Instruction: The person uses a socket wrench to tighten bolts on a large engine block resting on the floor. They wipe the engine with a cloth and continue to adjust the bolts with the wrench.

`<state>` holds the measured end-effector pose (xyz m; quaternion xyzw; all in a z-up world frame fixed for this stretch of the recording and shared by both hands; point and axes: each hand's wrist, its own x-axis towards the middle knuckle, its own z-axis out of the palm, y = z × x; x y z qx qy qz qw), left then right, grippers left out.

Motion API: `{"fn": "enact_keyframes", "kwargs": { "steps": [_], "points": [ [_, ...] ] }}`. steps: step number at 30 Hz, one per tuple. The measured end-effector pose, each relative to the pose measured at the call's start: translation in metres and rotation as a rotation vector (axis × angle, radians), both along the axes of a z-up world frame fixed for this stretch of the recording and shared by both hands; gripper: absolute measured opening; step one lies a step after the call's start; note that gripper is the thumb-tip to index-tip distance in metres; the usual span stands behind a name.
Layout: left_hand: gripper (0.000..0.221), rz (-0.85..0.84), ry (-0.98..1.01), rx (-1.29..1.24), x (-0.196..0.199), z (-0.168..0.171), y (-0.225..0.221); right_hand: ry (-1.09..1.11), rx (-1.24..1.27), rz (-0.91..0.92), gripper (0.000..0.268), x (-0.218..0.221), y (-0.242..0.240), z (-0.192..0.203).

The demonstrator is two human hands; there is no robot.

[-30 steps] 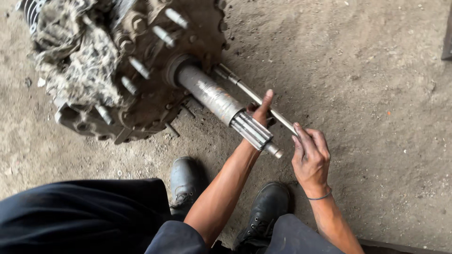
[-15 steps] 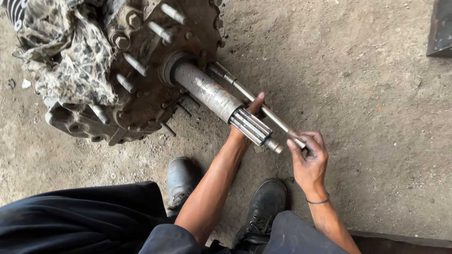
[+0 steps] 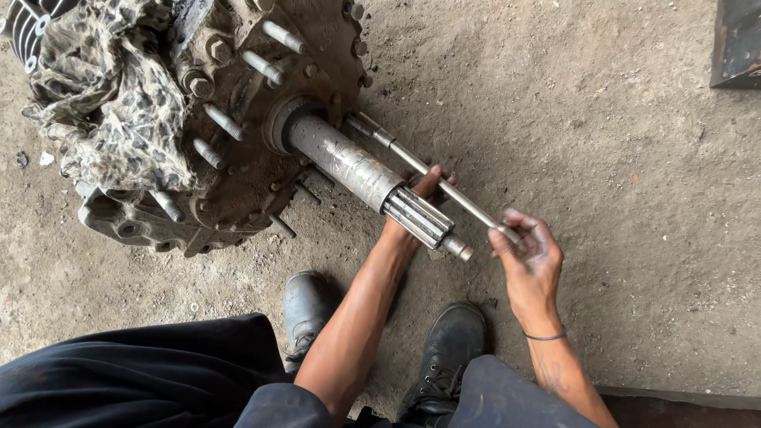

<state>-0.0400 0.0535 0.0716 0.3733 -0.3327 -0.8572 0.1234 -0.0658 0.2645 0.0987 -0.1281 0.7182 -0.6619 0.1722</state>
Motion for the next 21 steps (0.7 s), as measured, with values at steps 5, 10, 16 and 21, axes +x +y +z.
{"fn": "enact_keyframes", "kwargs": {
  "steps": [5, 10, 16, 21],
  "points": [
    [0.073, 0.006, 0.021, 0.092, 0.002, -0.005, -0.006, -0.497, 0.022, -0.060, 0.020, -0.008, -0.002, -0.002],
    [0.066, 0.093, -0.043, 0.016, -0.016, -0.009, -0.008, 0.171, -0.013, 0.018, 0.025, -0.010, -0.002, 0.000],
    [0.064, 0.121, 0.268, 0.311, -0.022, -0.006, -0.009, -0.450, -0.004, -0.061, 0.022, -0.024, -0.006, 0.010],
    [0.067, 0.055, 0.000, 0.074, -0.030, -0.009, -0.012, -0.322, -0.214, 0.052, 0.033, -0.024, -0.005, 0.024]
  ]
}}
